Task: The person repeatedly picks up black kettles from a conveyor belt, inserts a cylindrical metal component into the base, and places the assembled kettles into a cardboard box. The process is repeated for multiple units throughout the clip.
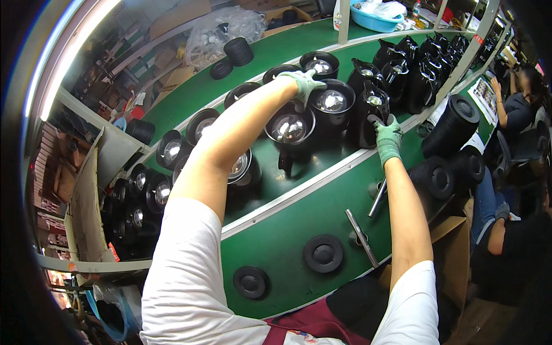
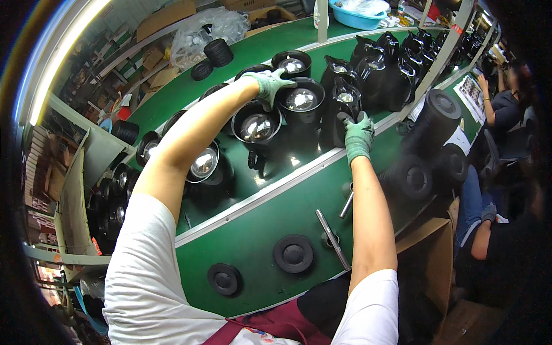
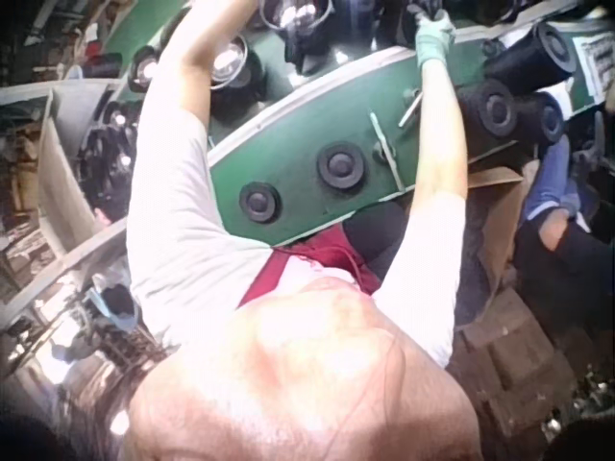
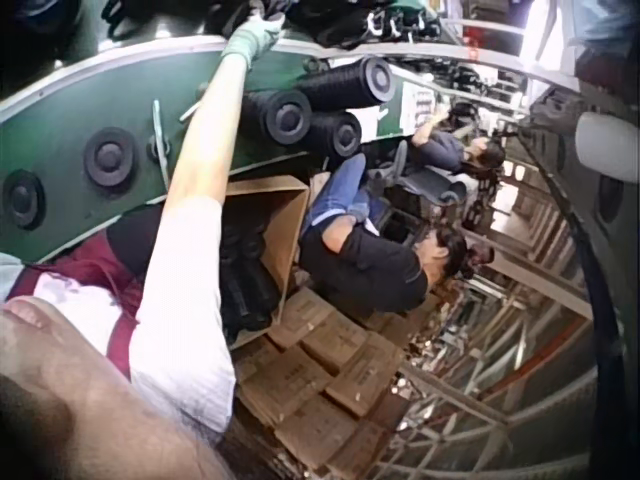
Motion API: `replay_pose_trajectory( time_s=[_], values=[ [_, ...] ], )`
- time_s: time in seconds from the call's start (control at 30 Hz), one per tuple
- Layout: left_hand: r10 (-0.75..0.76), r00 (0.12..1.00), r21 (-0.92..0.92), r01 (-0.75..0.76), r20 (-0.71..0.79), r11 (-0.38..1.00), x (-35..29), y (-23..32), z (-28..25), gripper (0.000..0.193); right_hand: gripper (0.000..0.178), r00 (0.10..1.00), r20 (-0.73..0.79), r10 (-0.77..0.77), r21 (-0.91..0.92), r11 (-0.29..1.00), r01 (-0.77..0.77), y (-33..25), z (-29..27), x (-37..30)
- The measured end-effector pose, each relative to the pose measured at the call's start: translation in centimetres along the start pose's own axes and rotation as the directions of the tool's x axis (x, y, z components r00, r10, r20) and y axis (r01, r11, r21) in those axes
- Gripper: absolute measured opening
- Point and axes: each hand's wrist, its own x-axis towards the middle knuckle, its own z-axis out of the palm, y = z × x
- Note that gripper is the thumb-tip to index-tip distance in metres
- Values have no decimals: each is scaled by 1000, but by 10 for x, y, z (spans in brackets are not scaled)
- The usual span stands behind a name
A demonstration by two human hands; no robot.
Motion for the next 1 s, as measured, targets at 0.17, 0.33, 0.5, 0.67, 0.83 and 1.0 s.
replay_pose_trajectory(
  time_s=[0.17, 0.33, 0.5, 0.67, 0.83, 1.0],
  values=[
    [-82, 996, 28, 82, -18, 996, 23, 5, -5, 112, 76, 999, -38, 39, 62, 997, -36, 2, 7, 5],
    [-56, 993, -51, 61, 102, 997, 36, -6, -2, 109, 75, 999, -38, 14, 17, 1000, -13, 3, 7, 2],
    [59, 995, -115, -69, -84, 991, 36, -20, 14, 87, 72, 998, -46, 33, -17, 999, -34, -12, 1, -6],
    [159, 963, -94, -183, -219, 979, 28, -24, 24, 68, 73, 991, -130, -27, -95, 995, 15, -22, 1, -17],
    [230, 899, -91, -282, -373, 955, 4, -24, 5, 60, 73, 994, -111, -16, -74, 997, 8, -13, 5, -13],
    [280, 922, -257, -349, -268, 901, -46, -12, -55, 55, 73, 988, -79, -134, -27, 991, 132, 25, 20, 20]
  ],
)
